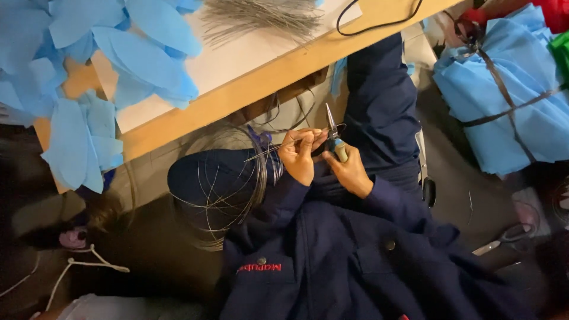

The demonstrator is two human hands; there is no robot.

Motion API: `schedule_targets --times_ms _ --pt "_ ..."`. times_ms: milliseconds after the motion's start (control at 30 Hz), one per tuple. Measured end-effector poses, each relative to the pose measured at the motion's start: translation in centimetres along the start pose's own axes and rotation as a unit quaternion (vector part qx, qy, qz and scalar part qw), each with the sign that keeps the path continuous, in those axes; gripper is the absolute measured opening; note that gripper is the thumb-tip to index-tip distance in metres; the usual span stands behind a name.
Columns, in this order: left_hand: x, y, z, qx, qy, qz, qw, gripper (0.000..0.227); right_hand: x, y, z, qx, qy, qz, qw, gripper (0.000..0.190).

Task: Preparing wire frame components by selecting, aligning, and cutting thin metal wires with pliers.

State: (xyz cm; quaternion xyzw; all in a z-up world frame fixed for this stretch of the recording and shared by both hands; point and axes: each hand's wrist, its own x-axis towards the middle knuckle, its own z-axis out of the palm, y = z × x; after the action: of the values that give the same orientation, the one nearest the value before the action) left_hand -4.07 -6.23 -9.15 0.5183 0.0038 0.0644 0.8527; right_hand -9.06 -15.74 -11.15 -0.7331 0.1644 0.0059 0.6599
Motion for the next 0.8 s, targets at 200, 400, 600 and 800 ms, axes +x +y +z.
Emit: schedule_targets --times_ms 200,400,600,800 --pt "0.8 1.1 0.3 0.045 -0.017 0.048 0.998 0.009 1.1 0.4 -1.8 -0.132 0.009 -0.106 0.985 0.015" --pt "2.5 1.5 0.9 0.178 -0.035 0.122 0.976 0.014 -0.5 0.9 -2.8 0.042 -0.014 0.024 0.999 0.011" --pt "2.1 -5.2 3.4 -0.002 -0.199 -0.069 0.977 0.020 -2.3 -2.0 -3.5 0.154 -0.172 0.010 0.973 0.010" --pt "0.8 -6.6 3.1 0.064 -0.181 -0.094 0.977 0.011 -2.6 -2.9 -4.5 0.233 -0.177 -0.026 0.956 0.022"
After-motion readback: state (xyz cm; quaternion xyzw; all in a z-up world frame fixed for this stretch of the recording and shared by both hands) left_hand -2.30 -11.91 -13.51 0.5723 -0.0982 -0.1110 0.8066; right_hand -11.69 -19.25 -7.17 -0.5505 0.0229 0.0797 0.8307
